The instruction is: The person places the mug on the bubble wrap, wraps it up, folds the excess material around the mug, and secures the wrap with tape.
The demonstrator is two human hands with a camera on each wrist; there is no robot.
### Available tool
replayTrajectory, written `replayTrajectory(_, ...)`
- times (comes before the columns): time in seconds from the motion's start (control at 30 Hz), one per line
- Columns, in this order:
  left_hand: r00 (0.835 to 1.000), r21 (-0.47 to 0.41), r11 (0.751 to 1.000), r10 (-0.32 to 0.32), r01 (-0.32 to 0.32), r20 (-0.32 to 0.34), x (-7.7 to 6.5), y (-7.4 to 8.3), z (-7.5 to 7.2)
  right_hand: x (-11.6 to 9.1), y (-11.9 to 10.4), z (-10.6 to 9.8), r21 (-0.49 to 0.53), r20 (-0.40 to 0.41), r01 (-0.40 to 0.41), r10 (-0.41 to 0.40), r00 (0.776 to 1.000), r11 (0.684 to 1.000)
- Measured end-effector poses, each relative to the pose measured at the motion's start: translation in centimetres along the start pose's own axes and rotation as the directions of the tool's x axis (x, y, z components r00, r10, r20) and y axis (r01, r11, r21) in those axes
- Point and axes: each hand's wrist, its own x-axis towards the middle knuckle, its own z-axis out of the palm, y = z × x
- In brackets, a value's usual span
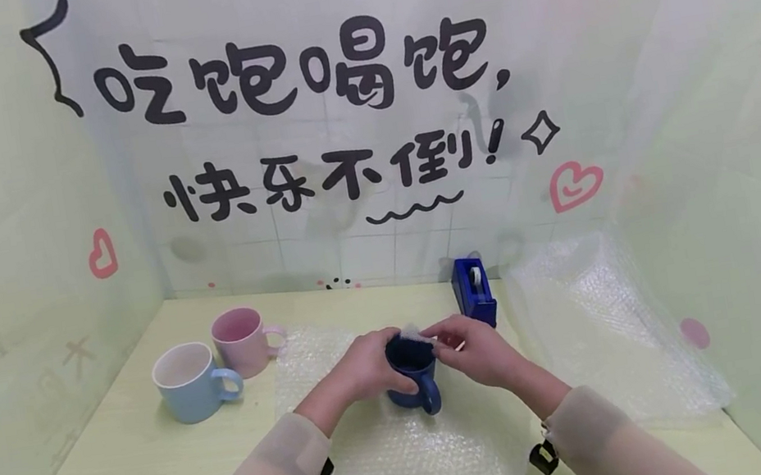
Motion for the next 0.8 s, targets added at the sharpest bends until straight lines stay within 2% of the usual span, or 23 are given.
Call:
replayTrajectory(0.1,1.000,0.012,1.000,0.002,-0.002,0.003,0.0,0.0,0.0,-0.1,0.1,-0.3,-0.047,0.091,0.051,-0.047,0.995,0.998)
replayTrajectory(0.27,1.000,0.016,1.000,-0.011,0.011,0.002,-0.1,0.0,0.0,0.2,0.0,-1.3,-0.135,0.263,0.097,-0.059,0.963,0.986)
replayTrajectory(0.37,1.000,0.018,1.000,-0.015,0.015,0.003,-0.1,0.0,0.1,1.0,-0.1,-1.7,-0.194,0.301,0.145,-0.082,0.950,0.970)
replayTrajectory(0.5,1.000,0.027,1.000,-0.015,0.015,0.002,-0.1,0.0,0.1,2.4,-0.2,-1.7,-0.244,0.295,0.183,-0.106,0.949,0.952)
replayTrajectory(0.63,1.000,0.029,0.999,-0.019,0.019,0.003,-0.1,0.1,0.1,3.4,-0.4,-1.1,-0.244,0.270,0.123,-0.055,0.961,0.962)
replayTrajectory(0.73,1.000,0.027,1.000,-0.011,0.011,0.000,-0.1,0.1,0.1,3.6,-0.7,-0.7,-0.216,0.228,0.013,0.038,0.973,0.976)
replayTrajectory(0.8,1.000,0.024,1.000,-0.008,0.008,-0.004,-0.1,0.0,0.0,3.6,-0.9,-0.5,-0.194,0.204,-0.084,0.124,0.971,0.977)
